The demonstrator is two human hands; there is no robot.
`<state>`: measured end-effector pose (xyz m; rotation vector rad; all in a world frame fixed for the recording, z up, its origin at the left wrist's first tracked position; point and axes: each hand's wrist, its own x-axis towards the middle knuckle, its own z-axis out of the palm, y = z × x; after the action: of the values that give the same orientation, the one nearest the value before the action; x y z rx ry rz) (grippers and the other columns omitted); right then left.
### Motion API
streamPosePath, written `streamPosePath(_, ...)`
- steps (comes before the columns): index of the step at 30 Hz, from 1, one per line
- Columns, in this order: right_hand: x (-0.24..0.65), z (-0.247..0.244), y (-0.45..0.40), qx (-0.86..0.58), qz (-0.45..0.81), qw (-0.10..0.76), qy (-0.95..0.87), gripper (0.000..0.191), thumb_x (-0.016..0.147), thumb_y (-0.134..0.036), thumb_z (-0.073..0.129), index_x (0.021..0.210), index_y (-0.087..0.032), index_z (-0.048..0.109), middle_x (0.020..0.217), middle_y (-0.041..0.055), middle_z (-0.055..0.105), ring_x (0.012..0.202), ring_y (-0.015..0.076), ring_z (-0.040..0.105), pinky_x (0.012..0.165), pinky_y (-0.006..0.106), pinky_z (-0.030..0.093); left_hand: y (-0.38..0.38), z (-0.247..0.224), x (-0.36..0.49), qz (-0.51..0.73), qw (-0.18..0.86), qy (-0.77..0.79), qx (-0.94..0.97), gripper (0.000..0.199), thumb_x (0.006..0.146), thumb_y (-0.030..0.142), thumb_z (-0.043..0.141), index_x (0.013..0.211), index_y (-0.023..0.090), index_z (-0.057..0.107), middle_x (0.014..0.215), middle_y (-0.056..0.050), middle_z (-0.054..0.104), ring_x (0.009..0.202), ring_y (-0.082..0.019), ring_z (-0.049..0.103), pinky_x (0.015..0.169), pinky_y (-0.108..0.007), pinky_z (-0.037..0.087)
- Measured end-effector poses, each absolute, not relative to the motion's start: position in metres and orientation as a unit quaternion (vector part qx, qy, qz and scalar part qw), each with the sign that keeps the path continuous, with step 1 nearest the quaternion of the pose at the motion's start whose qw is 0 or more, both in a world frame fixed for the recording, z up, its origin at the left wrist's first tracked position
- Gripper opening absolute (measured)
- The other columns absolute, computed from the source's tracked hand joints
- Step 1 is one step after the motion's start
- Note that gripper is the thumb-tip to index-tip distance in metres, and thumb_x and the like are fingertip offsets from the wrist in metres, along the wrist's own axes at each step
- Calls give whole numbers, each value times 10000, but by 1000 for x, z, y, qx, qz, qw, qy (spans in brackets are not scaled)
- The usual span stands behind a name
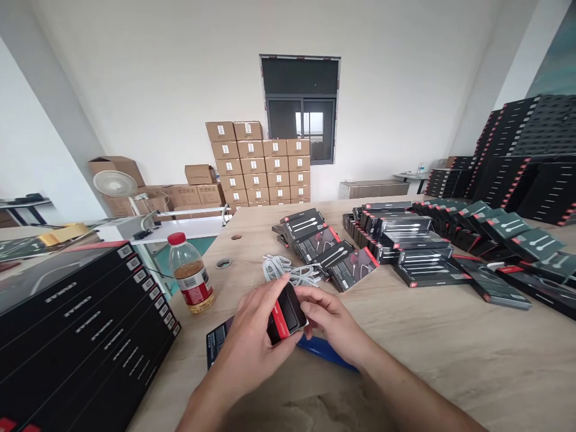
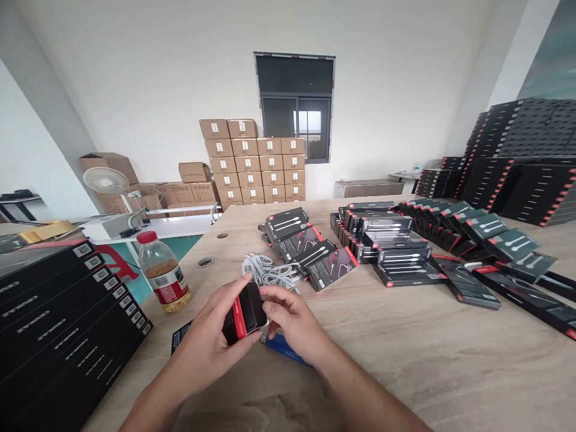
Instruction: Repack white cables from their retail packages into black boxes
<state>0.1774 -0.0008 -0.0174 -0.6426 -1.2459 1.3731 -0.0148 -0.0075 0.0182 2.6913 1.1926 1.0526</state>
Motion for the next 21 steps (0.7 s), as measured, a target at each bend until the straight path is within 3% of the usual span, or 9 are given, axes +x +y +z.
streamPosePath(4,173,-14,-6,-237,622,542,-512,383,846,-522,721,1136,-272,718,837,-11,629,620,110,554,530,237,480,-9,19,-17,333,44,370,867,765,898,261,648,1544,407,266,1507,-66,457,1388,-275,451,1109,-432,448)
streamPosePath(8,173,-12,-11,-277,516,550,-595,415,957,-541,564,1306,-324,617,854,-7,612,612,129,569,586,294,522,-8,19,-17,324,51,372,868,699,904,289,660,1504,445,335,1496,-58,445,1379,-278,452,1100,-437,459)
streamPosePath(13,168,-18,-14,-324,439,557,-626,470,1027,-497,434,1465,-329,470,805,-2,640,592,150,607,639,341,564,-6,18,-15,365,32,356,860,591,852,286,731,1378,368,472,1455,-86,478,1353,-293,478,1082,-452,462)
streamPosePath(18,161,-19,-9,-315,446,613,-571,419,1008,-492,485,1370,-290,544,772,-4,667,554,152,611,538,300,557,-8,18,-7,475,47,332,813,401,794,250,777,1092,277,510,1382,-91,508,1262,-241,561,1009,-380,481)
streamPosePath(21,161,-18,-11,-314,417,642,-562,395,1015,-451,491,1370,-279,513,915,32,714,670,168,675,574,293,565,-5,18,-6,574,81,364,729,397,763,295,805,1011,260,496,1360,-92,491,1296,-260,523,989,-371,467)
